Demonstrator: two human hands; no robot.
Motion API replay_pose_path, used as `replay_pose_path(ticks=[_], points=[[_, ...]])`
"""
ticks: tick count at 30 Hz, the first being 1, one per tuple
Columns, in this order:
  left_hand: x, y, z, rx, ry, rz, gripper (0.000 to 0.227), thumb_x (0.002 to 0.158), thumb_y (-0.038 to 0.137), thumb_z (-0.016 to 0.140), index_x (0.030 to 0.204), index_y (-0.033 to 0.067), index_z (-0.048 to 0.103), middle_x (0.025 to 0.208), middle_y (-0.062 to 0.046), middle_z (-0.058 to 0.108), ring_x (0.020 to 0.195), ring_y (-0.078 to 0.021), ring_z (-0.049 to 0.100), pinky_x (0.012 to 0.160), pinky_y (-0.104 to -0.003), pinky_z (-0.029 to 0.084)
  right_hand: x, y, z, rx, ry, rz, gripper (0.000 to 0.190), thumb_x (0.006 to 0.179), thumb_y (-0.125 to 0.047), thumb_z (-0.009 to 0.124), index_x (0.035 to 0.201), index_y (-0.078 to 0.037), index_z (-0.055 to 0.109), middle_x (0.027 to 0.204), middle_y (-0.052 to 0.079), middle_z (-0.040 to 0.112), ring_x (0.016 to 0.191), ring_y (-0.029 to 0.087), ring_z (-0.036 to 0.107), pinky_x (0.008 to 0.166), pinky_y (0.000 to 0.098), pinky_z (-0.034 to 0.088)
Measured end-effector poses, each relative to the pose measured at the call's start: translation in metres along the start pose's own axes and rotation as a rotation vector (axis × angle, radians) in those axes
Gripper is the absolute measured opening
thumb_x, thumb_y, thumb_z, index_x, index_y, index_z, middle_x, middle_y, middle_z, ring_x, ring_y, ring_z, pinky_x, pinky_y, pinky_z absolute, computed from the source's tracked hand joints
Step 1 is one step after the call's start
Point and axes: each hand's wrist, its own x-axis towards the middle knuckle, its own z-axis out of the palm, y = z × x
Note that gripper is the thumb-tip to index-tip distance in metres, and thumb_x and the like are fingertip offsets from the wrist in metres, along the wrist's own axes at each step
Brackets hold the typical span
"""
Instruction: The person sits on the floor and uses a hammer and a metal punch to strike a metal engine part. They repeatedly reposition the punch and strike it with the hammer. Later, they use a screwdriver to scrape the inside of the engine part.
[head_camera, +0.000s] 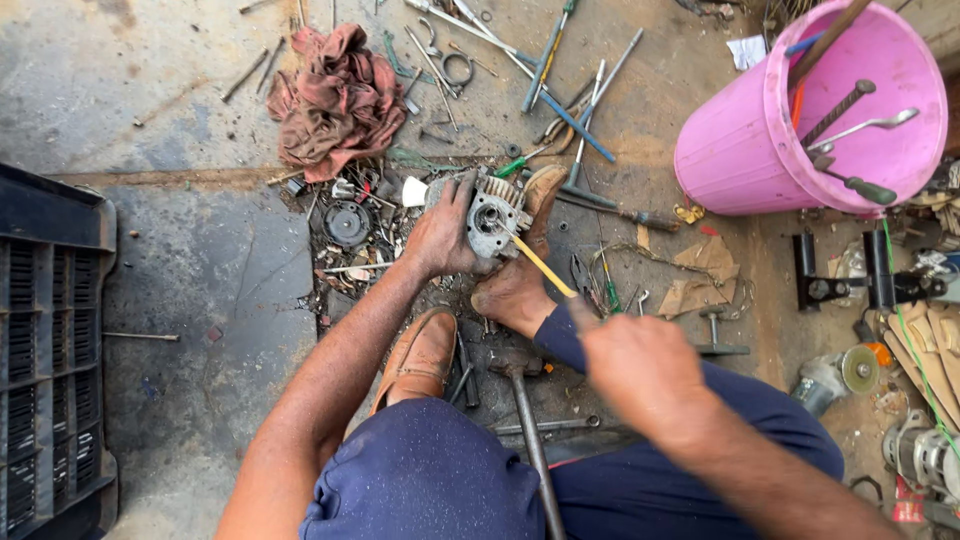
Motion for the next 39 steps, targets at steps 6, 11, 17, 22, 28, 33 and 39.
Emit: replay_pose_path(ticks=[6, 11, 17, 22, 28, 33, 39], points=[[-0.002, 0.003, 0.001, -0.004, -0.004, -0.017, 0.145, 0.043, 0.047, 0.098, 0.158, 0.0032, 0.021, 0.137, -0.029, 0.046, 0.116, -0.0495, 0.060, 0.095, -0.050, 0.053, 0.006, -0.009, -0.006, -0.044, -0.007, -0.041, 0.056, 0.093, -0.019, 0.056, 0.148, -0.009, 0.048, 0.074, 0.014, 0.073, 0.070, 0.032, 0.074, 0.062, 0.0479, 0.059], [-0.002, 0.003, -0.001, -0.029, 0.004, -0.010, 0.145, 0.040, 0.044, 0.097, 0.158, 0.0044, 0.023, 0.137, -0.026, 0.048, 0.119, -0.0474, 0.060, 0.097, -0.049, 0.053, 0.000, 0.034, 0.006, 0.166, -0.021, 0.061, 0.053, 0.096, -0.030, 0.057, 0.149, -0.033, 0.054, 0.071, 0.016, 0.073, 0.064, 0.033, 0.070, 0.065, 0.0501, 0.057], [0.007, -0.007, 0.001, -0.034, 0.000, -0.017, 0.146, 0.042, 0.048, 0.099, 0.157, 0.0034, 0.020, 0.136, -0.025, 0.047, 0.120, -0.0454, 0.059, 0.100, -0.048, 0.051, 0.009, 0.043, 0.091, 0.647, 0.126, 0.128, 0.055, 0.093, -0.027, 0.059, 0.147, -0.037, 0.056, 0.083, 0.011, 0.075, 0.058, 0.035, 0.072, 0.063, 0.0487, 0.060], [0.010, -0.012, 0.001, -0.009, 0.046, 0.076, 0.144, 0.043, 0.046, 0.098, 0.157, 0.0019, 0.020, 0.142, -0.032, 0.042, 0.123, -0.0515, 0.055, 0.101, -0.050, 0.050, 0.003, 0.024, 0.094, 0.438, 0.354, 0.037, 0.052, 0.091, -0.025, 0.063, 0.142, -0.030, 0.058, 0.079, 0.020, 0.071, 0.068, 0.044, 0.069, 0.064, 0.0567, 0.055], [0.007, -0.002, -0.001, -0.011, 0.016, 0.007, 0.141, 0.045, 0.045, 0.098, 0.157, 0.0039, 0.022, 0.144, -0.032, 0.042, 0.119, -0.0518, 0.057, 0.097, -0.051, 0.051, -0.010, 0.027, 0.030, 0.170, 0.074, 0.097, 0.057, 0.094, -0.029, 0.058, 0.151, -0.033, 0.050, 0.074, 0.019, 0.071, 0.071, 0.041, 0.071, 0.062, 0.0552, 0.056], [0.001, 0.001, 0.000, -0.019, -0.011, -0.006, 0.146, 0.041, 0.046, 0.098, 0.157, 0.0031, 0.021, 0.135, -0.029, 0.047, 0.115, -0.0494, 0.060, 0.094, -0.051, 0.053, -0.006, 0.011, 0.003, -0.043, 0.041, 0.021, 0.062, 0.090, -0.018, 0.058, 0.152, -0.020, 0.050, 0.068, 0.014, 0.071, 0.065, 0.034, 0.073, 0.056, 0.0485, 0.058], [-0.002, 0.002, 0.001, -0.020, 0.006, 0.004, 0.144, 0.041, 0.044, 0.098, 0.157, 0.0029, 0.022, 0.138, -0.028, 0.047, 0.117, -0.0493, 0.060, 0.094, -0.050, 0.053, 0.017, -0.025, -0.011, -0.211, 0.133, -0.054, 0.033, 0.096, -0.014, 0.056, 0.127, -0.007, 0.063, 0.072, 0.007, 0.072, 0.064, 0.025, 0.074, 0.050, 0.0399, 0.059]])
